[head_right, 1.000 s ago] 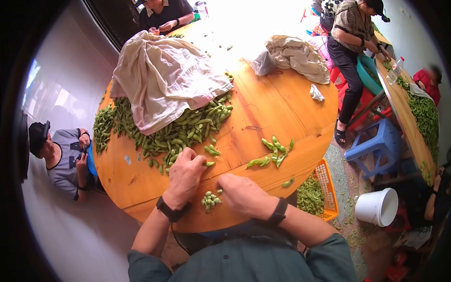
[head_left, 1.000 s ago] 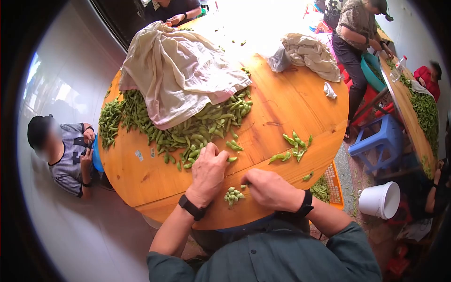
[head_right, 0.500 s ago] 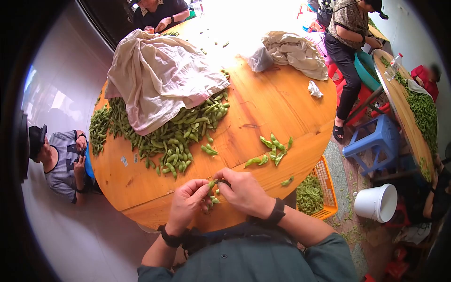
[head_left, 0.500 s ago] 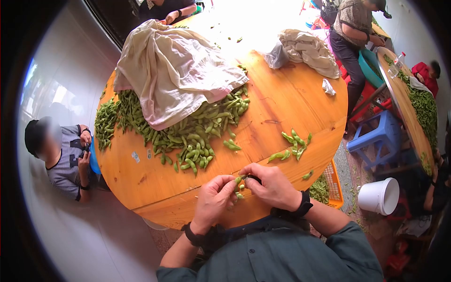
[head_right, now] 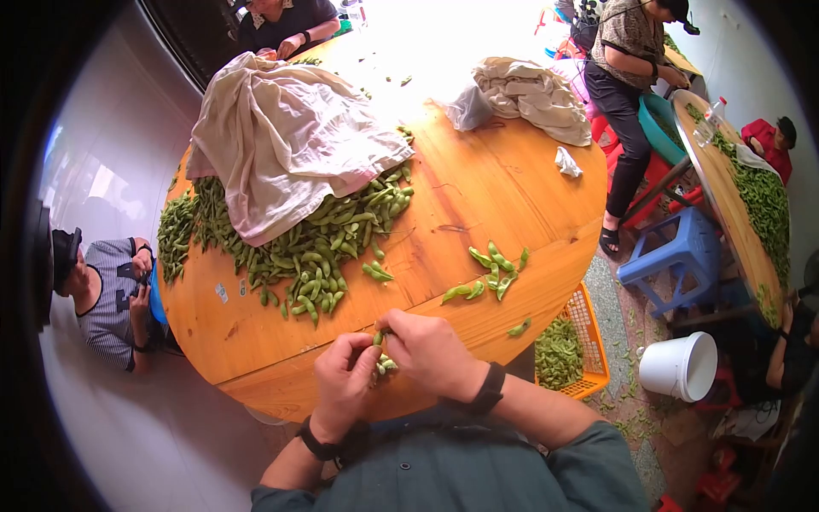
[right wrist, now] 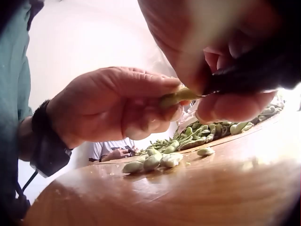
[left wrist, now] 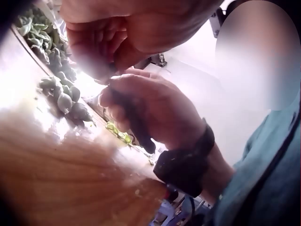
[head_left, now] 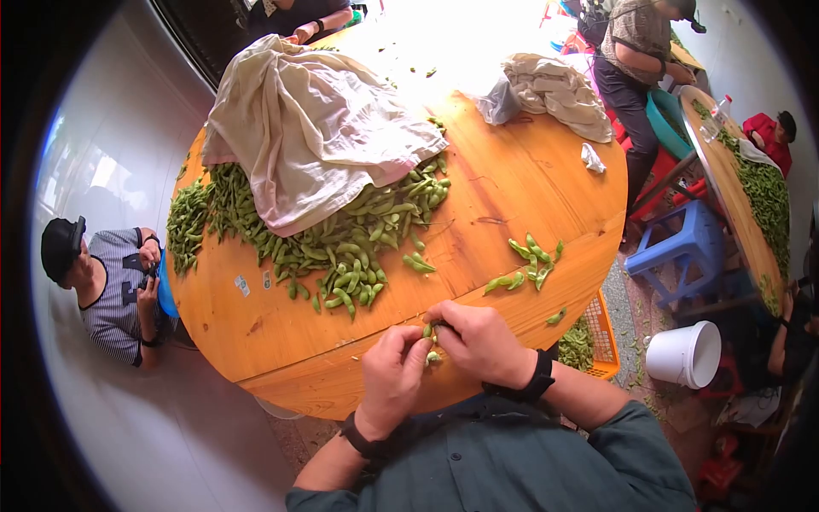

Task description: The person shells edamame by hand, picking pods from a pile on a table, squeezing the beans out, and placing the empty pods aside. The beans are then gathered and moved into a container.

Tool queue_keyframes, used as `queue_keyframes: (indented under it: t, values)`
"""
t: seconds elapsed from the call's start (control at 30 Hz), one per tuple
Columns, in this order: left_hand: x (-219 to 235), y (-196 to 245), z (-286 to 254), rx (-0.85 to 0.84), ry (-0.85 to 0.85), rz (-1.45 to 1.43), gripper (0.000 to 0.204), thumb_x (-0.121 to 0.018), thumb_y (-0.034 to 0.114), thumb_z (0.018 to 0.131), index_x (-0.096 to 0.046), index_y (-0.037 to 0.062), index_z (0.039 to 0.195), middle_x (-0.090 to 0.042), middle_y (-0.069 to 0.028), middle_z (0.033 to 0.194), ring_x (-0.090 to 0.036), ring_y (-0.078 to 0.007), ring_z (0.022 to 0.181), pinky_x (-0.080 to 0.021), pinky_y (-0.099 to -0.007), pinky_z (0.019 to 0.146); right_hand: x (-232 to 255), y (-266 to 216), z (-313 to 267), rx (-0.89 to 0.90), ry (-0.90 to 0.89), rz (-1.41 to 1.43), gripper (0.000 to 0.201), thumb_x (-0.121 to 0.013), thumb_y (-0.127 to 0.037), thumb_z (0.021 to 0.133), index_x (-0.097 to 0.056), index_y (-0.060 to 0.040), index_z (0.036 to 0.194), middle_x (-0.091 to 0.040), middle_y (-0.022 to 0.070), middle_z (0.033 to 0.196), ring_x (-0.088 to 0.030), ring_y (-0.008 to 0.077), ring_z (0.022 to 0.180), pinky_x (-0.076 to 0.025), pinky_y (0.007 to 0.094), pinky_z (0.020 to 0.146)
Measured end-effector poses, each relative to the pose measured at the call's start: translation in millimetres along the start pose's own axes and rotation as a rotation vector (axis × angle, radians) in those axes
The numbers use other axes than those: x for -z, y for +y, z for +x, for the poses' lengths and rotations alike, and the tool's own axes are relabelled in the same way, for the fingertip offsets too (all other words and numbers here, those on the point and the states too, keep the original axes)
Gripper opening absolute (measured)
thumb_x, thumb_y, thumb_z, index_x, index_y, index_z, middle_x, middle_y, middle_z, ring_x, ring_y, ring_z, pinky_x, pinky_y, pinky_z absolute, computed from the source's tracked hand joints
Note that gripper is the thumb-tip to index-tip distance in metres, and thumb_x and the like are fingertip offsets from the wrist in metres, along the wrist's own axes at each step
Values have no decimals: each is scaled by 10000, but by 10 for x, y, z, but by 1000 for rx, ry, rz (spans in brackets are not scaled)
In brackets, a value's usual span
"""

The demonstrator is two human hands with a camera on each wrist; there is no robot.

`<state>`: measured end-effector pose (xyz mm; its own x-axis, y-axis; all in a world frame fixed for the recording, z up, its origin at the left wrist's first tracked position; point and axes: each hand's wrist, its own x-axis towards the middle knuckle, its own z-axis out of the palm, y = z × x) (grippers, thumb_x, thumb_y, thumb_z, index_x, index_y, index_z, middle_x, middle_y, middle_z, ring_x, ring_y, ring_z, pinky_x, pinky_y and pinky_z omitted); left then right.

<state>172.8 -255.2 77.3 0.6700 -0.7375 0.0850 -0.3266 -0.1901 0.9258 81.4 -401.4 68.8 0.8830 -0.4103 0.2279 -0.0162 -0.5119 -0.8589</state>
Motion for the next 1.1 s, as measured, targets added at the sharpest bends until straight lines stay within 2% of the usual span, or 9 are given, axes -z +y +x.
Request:
queue_keyframes:
  t: [0.03,0.2,0.33,0.4,0.53,0.6,0.7,0.97,1.1]
  values:
    - [12,-5,-6,266,-29,-336,146,-697,102,929,-612,-10,967,-674,-22,866,-610,-64,722,-511,-240,621,23,-1,15,0,-1,0,121,-589,-5,871,-635,6,983,-661,167,825,-665,300,696,-525,354,628]
    - [169,-37,50,418,-167,-506,117,-681,71,933,-622,2,1008,-659,-25,836,-603,-76,660,-500,-219,586,36,-15,35,-46,-75,230,150,-614,9,877,-650,22,1022,-663,100,844,-629,138,751,-511,285,671]
    - [271,-90,101,477,-286,-685,114,-651,89,954,-622,-3,1016,-678,-44,846,-622,-91,654,-509,-223,591,42,-6,39,-122,-139,368,143,-599,-29,888,-642,13,1018,-667,139,865,-663,201,799,-525,323,709]
    - [322,-87,116,543,-315,-761,111,-641,88,960,-621,-2,1020,-679,-48,845,-628,-96,658,-511,-226,593,33,4,33,-328,-227,692,130,-592,-25,896,-644,14,1008,-664,118,868,-634,136,801,-517,304,705]
    - [301,-41,135,702,-322,-795,120,-645,96,958,-616,5,1032,-680,-47,845,-630,-94,658,-503,-214,591,86,-4,70,-480,-272,781,113,-604,-40,889,-646,18,977,-663,110,835,-618,106,780,-514,296,692]
    - [245,-48,114,585,-331,-655,127,-660,97,950,-623,8,1032,-677,-35,851,-621,-80,674,-506,-218,612,75,36,70,-244,-215,351,122,-611,-72,879,-647,21,949,-653,115,782,-627,134,736,-515,310,680]
    - [192,-115,74,417,-307,-422,136,-679,100,940,-631,9,1030,-670,-20,849,-614,-66,693,-508,-220,630,91,-18,86,-153,-202,169,136,-623,-71,871,-650,26,962,-659,64,775,-605,106,724,-498,282,668]
    - [283,-21,119,521,-332,-636,134,-631,102,969,-630,-6,1047,-696,-63,869,-663,-105,729,-533,-227,633,137,66,110,-256,-236,299,150,-597,-111,875,-647,20,931,-635,132,749,-613,176,685,-498,317,654]
    - [262,-111,156,543,-180,-703,158,-608,131,990,-615,-14,1053,-698,-90,870,-674,-134,709,-552,-240,626,181,-9,137,-257,-242,367,148,-617,-122,877,-647,15,924,-631,122,740,-611,163,687,-495,313,652]
